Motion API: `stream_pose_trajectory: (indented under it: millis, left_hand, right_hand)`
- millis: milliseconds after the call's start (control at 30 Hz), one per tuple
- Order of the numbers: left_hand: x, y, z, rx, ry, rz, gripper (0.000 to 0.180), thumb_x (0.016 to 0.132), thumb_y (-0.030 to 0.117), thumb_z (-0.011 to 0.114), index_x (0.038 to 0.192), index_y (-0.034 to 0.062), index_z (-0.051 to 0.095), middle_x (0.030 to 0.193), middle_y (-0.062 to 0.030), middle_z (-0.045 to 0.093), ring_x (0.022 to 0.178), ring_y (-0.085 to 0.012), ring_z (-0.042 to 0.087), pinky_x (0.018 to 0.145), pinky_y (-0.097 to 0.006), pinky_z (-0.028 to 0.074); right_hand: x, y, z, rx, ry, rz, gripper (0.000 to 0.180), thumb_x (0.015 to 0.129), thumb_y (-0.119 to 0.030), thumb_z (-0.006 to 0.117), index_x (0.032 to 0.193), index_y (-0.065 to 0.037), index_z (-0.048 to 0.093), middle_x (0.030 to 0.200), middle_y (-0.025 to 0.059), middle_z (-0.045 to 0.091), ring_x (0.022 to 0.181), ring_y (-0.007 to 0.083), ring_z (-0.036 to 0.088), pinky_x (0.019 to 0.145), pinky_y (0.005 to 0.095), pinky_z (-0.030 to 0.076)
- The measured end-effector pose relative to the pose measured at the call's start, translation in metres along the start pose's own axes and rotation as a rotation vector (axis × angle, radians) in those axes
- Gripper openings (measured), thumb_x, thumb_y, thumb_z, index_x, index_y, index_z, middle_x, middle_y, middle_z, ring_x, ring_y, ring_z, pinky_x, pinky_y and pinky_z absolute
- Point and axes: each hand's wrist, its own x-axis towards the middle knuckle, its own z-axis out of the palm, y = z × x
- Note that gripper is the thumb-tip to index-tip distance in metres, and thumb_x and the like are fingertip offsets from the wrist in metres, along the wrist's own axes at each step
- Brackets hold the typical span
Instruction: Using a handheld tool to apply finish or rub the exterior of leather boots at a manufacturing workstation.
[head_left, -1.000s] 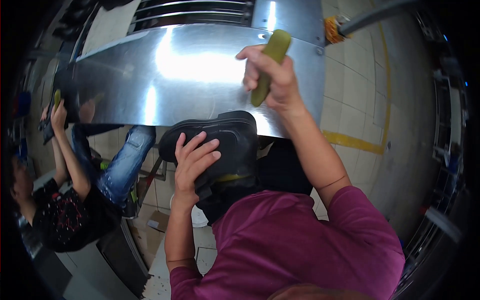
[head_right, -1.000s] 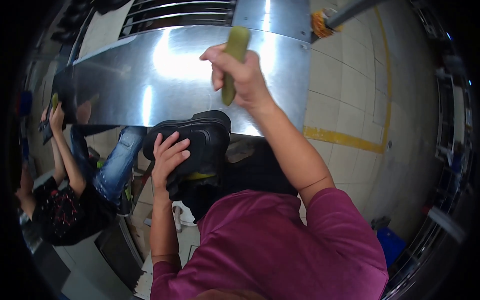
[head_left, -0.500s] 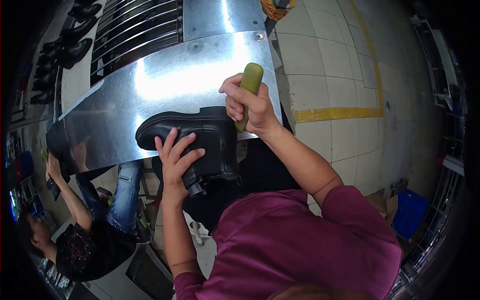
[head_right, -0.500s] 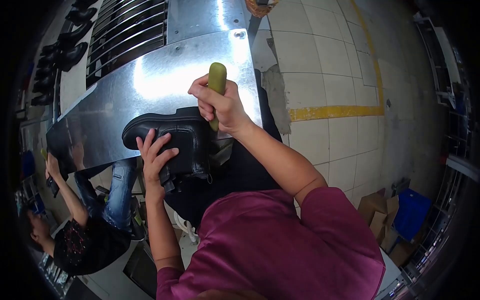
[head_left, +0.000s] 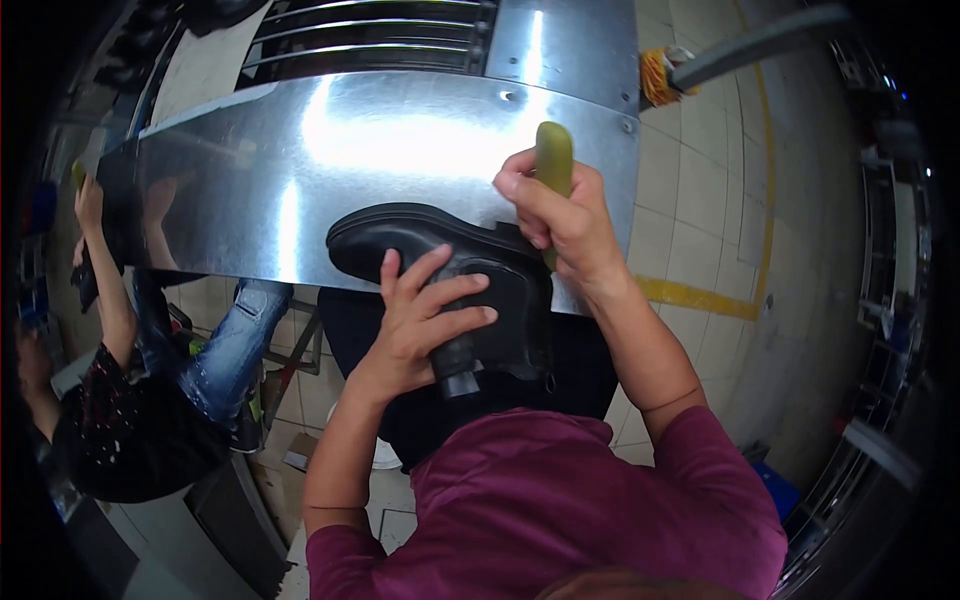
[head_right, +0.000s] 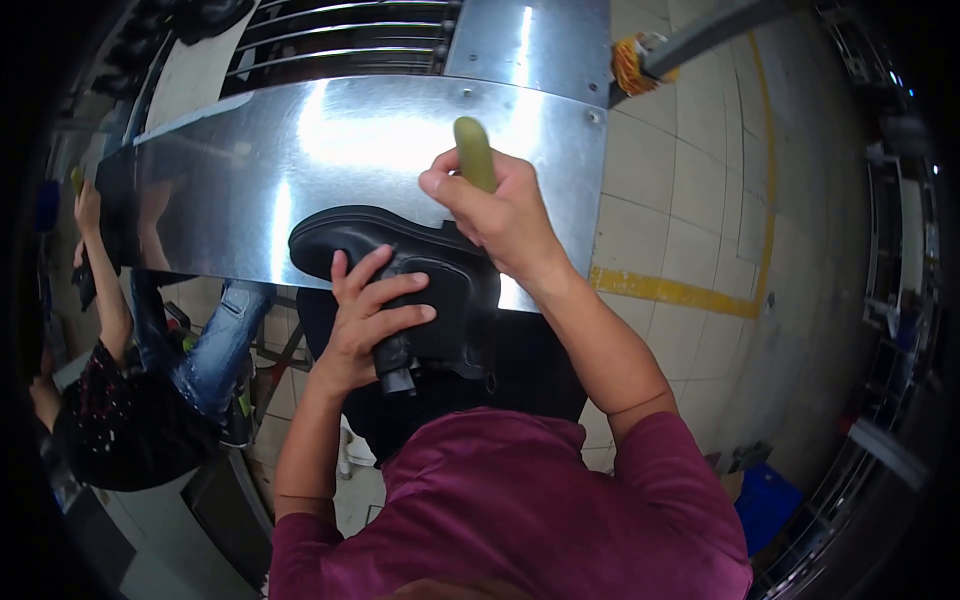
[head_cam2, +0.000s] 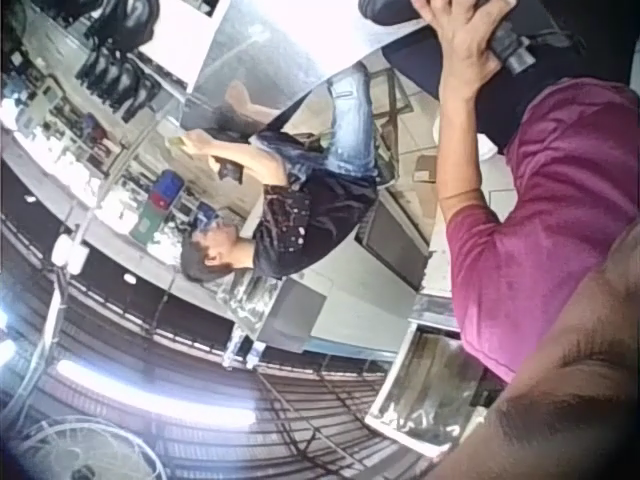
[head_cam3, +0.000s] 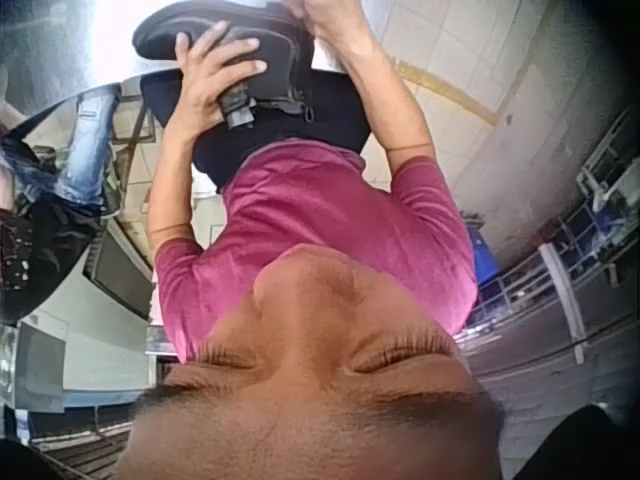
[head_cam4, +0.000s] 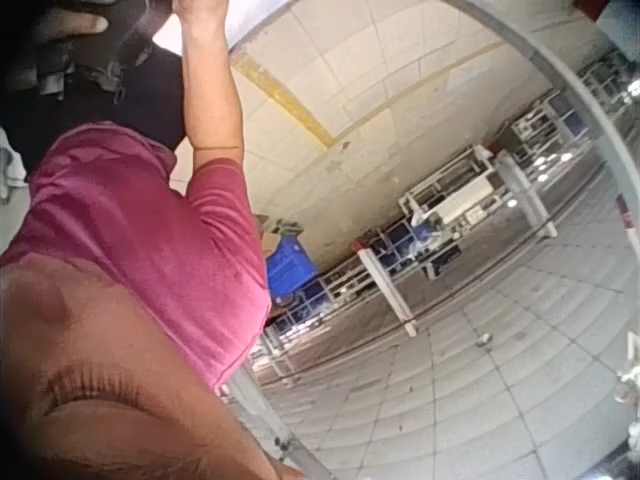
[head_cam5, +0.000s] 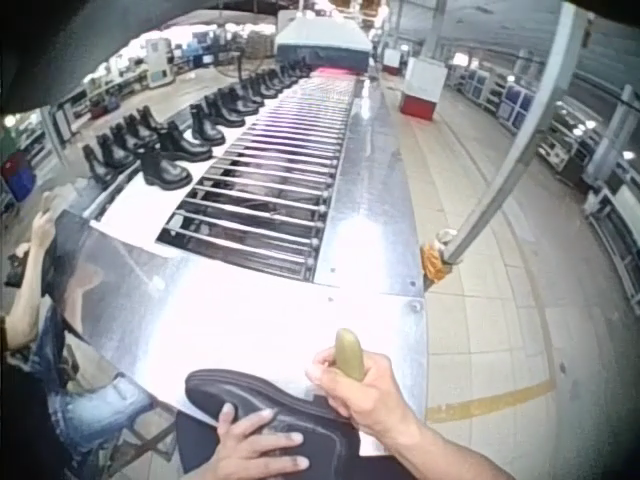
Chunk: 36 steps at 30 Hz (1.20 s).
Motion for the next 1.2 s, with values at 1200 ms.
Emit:
stream_pose_trajectory:
  millis: [1200]
  left_hand:
    - [-0.005,-0.027,0.006,-0.225,0.129,0.073,0.056,0.070,-0.004,0.071,0.120,0.0190,0.071,0.133,0.0024,0.061,0.145,-0.0260,0.042,0.126,-0.059,0.011]
  right_hand:
    - [0.110,0.027,0.189,-0.097,-0.371,-0.066,0.021,0.091,-0.018,0.076,0.097,-0.001,0.064,0.057,-0.0037,0.046,0.043,0.0064,0.037,0.043,0.0255,0.027]
